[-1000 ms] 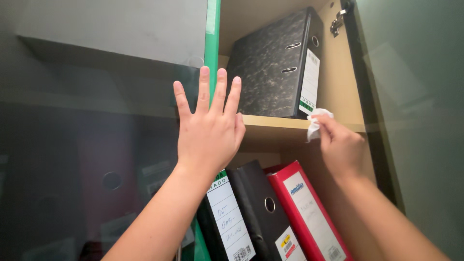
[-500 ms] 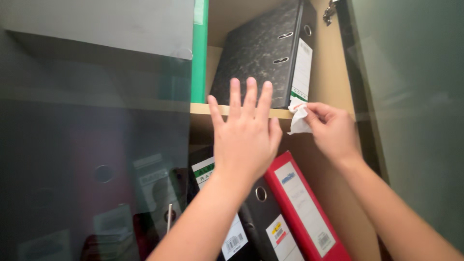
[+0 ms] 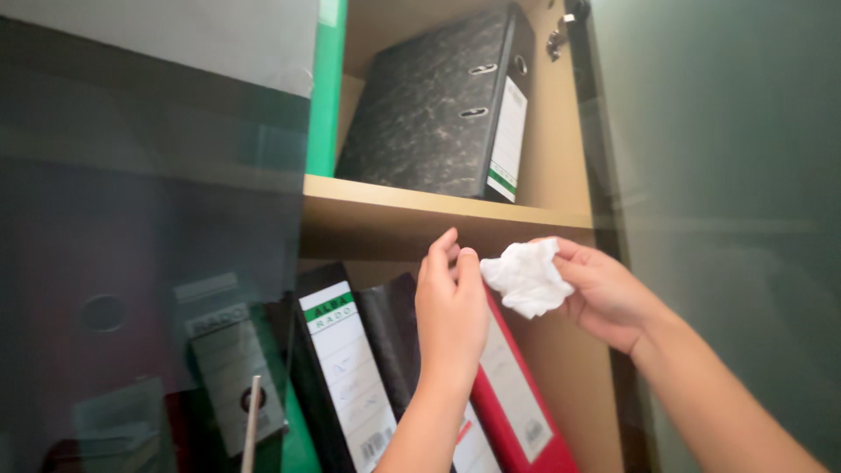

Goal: The person wipes a glass cabinet door with a tissue, opens the cabinet, and wipes down the binders and shelves inside with the tissue before wiping the glass door again.

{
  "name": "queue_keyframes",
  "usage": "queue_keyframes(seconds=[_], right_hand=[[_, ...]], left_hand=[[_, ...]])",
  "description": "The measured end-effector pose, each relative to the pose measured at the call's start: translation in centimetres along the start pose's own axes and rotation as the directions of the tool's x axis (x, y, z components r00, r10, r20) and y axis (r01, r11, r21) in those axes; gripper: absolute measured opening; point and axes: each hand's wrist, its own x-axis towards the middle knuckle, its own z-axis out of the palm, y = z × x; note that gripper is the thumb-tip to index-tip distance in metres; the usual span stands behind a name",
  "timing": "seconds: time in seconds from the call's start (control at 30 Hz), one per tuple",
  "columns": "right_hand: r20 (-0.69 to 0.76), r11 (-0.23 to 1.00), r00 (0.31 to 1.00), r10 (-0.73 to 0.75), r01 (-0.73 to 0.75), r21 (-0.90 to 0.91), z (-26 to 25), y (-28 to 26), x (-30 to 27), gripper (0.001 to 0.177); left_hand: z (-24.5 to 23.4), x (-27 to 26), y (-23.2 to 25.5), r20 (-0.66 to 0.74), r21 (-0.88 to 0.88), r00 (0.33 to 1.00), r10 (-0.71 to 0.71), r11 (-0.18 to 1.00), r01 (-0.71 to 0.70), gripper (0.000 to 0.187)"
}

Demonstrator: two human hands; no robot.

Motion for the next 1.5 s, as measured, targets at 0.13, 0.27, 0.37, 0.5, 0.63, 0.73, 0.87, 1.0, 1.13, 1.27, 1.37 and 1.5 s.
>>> queue_keyframes(seconds=[0.13, 0.27, 0.37, 0.5, 0.63, 0.73, 0.87, 1.0, 1.13, 1.27, 1.37, 1.5], right_hand=[[-0.014, 0.998, 0.999, 0.044, -0.044, -0.053, 0.0, 0.6, -2.0, 0.030], [-0.052, 0.984, 0.993, 0.107, -0.113, -0.136, 0.1, 0.7, -3.5, 0.028], [-0.056, 0.978, 0.995, 0.083, -0.092, -0.189, 0.5, 0.9, -3.8, 0.026], [-0.181, 0.874, 0.983, -0.017, -0.073, -0.481, 1.9, -0.1, -4.8, 0.024], [-0.151, 0.352, 0.781, -0.606, 0.093, -0.931, 2.0, -3.0, -7.6, 0.016], [0.104, -0.150, 0.609, -0.786, -0.025, -0.988, 1.1, -4.7, -10.5, 0.009], [0.324, -0.563, 0.626, -0.710, -0.228, -0.794, 0.0, -6.3, -12.3, 0.013], [0.136, -0.279, 0.679, -0.721, -0.104, -0.955, 0.1, -8.5, -14.3, 0.014], [0.293, -0.508, 0.698, -0.653, -0.116, -0.854, 2.4, -11.4, -19.1, 0.019], [0.333, -0.796, 0.733, -0.593, -0.472, -0.378, 4.2, -13.4, -24.4, 0.013], [0.023, -0.354, 0.524, -0.852, -0.542, -0.762, 2.9, -14.9, -26.5, 0.040], [0.187, -0.610, 0.619, -0.763, -0.593, -0.526, 2.0, -15.6, -27.6, 0.062]], left_hand=[[0.9, -1.2, -0.8, 0.223, -0.261, 0.895, -0.386, 0.861, 0.437, 0.044], [0.6, -2.7, -0.1, 0.413, -0.178, 0.668, -0.619, 0.665, 0.725, 0.048], [0.9, -3.9, -0.4, 0.498, -0.225, 0.627, -0.599, 0.609, 0.761, 0.039], [2.3, -5.0, -1.8, 0.508, -0.337, 0.688, -0.518, 0.616, 0.712, 0.031], [3.7, -6.1, -2.1, 0.237, -0.331, 0.914, -0.328, 0.858, 0.394, 0.033], [5.5, -6.1, -1.0, 0.058, -0.272, 0.969, -0.239, 0.931, 0.245, 0.034], [9.9, -6.7, 1.2, 0.093, -0.176, 0.968, -0.233, 0.953, 0.247, 0.032], [16.2, -9.7, 2.9, 0.085, -0.278, 0.994, 0.065, 0.960, -0.039, 0.037], [18.0, -15.5, 4.3, 0.106, -0.259, 0.972, 0.209, 0.950, -0.176, 0.051], [17.1, -19.6, 4.2, 0.209, -0.361, 0.944, 0.255, 0.917, -0.168, 0.055], [17.2, -19.8, 2.9, 0.248, -0.371, 0.902, 0.353, 0.895, -0.248, 0.057], [20.2, -14.0, 1.4, 0.153, -0.333, 0.975, 0.160, 0.937, -0.102, 0.054]])
